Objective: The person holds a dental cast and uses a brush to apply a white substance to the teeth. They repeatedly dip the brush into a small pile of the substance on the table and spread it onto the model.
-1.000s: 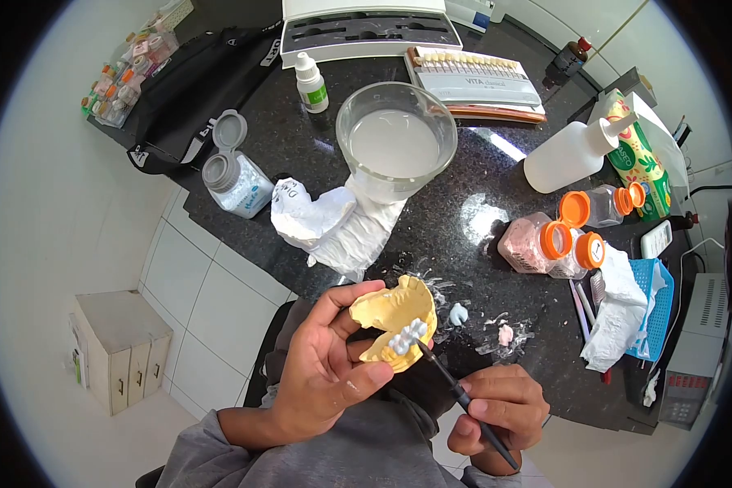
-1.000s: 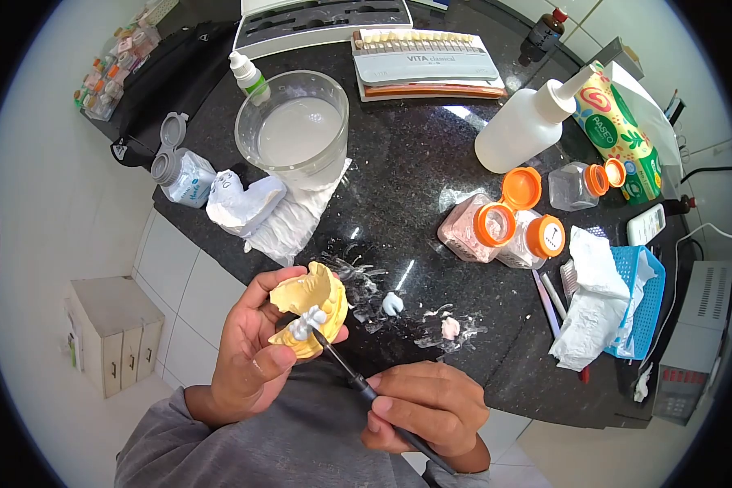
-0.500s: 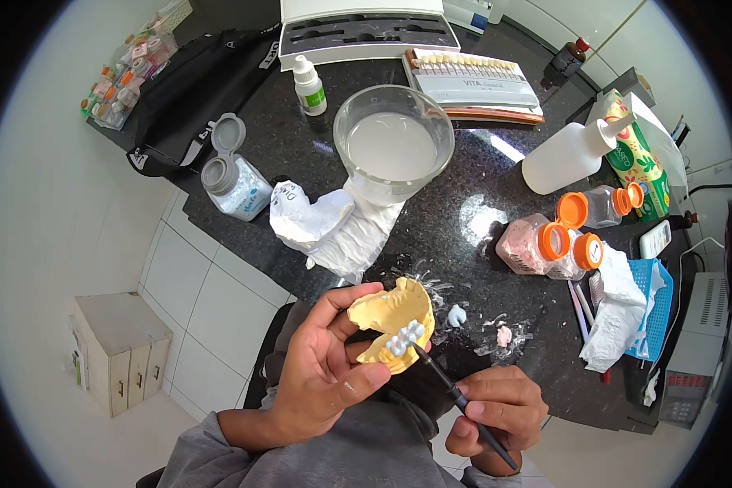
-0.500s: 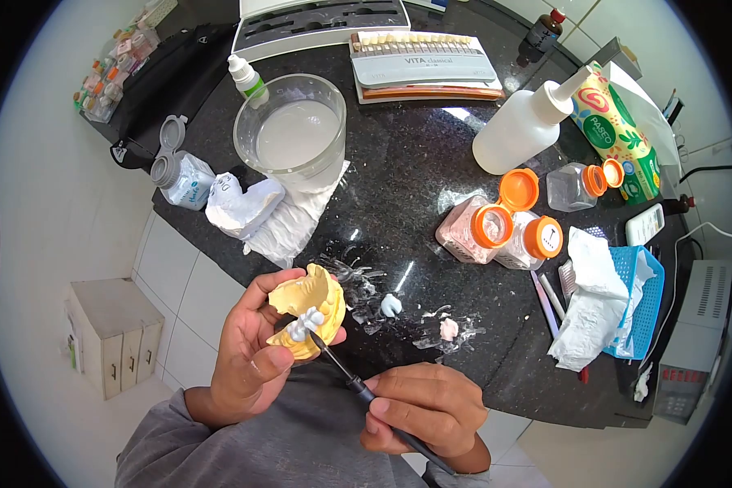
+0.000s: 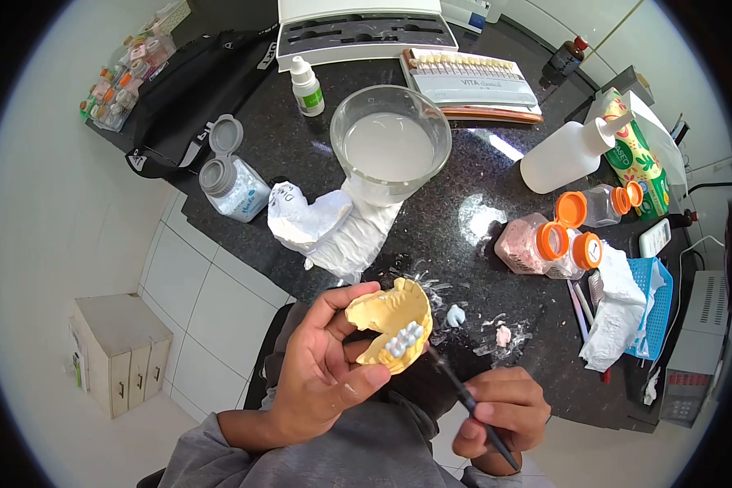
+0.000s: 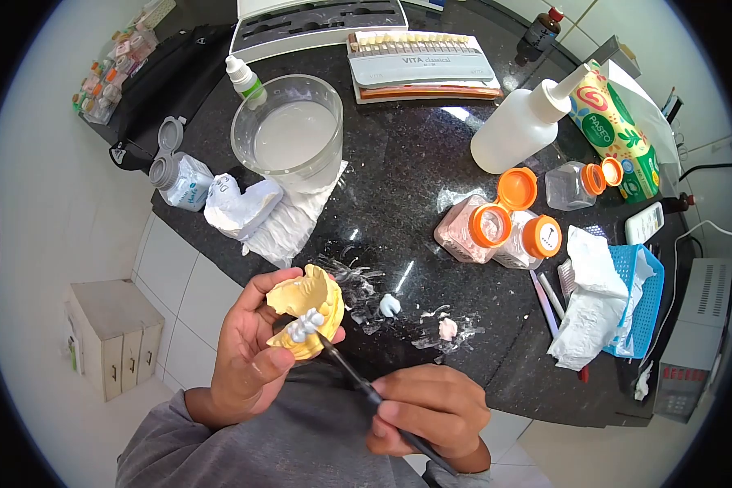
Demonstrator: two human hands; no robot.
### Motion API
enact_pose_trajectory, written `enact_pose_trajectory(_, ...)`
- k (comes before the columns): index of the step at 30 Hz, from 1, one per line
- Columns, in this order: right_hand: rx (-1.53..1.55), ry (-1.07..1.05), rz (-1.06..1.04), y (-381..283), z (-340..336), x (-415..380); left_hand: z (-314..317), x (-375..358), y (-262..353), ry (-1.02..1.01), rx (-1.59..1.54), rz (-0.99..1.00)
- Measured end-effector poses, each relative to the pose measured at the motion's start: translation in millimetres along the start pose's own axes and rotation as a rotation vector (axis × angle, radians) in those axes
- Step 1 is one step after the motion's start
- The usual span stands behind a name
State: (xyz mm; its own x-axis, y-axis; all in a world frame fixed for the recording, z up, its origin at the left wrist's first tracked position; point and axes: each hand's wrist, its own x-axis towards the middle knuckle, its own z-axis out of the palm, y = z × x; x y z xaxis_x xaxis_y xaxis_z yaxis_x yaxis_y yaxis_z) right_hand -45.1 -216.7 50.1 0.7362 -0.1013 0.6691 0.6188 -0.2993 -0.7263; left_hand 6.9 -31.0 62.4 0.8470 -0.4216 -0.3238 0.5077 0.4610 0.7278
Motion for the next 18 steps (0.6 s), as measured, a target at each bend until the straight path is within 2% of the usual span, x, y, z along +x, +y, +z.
enact_pose_trajectory(3, 0.006, 0.09, 0.047, -3.1, -4.9, -3.2, 0.2, 2.6, -2.3, 0.032, 0.059, 0.089)
enact_pose_trajectory(4, -0.037, 0.126, 0.083, -5.3, -7.5, -3.3, -2.6, 5.7, -5.7, 0.016, 0.21, 0.249)
enact_pose_trajectory(5, -0.086, 0.076, 0.077, -5.2, -11.7, -1.6, -4.9, 8.2, -8.6, -0.001, 0.362, 0.408)
enact_pose_trajectory(6, -0.088, 0.074, 0.087, -5.1, -13.5, 0.0, -6.6, 10.0, -10.3, 0.001, 0.359, 0.399)
enact_pose_trajectory(8, -0.108, -0.038, 0.124, -6.2, -16.3, 1.6, -9.4, 11.8, -14.1, -0.049, 0.444, 0.536)
enact_pose_trajectory(14, -0.142, -0.102, 0.176, -7.9, -16.8, 3.1, -14.0, 14.9, -20.6, -0.081, 0.497, 0.652)
enact_pose_trajectory(18, -0.133, -0.133, 0.177, -7.4, -17.3, 4.5, -14.2, 15.0, -21.8, -0.07, 0.465, 0.647)
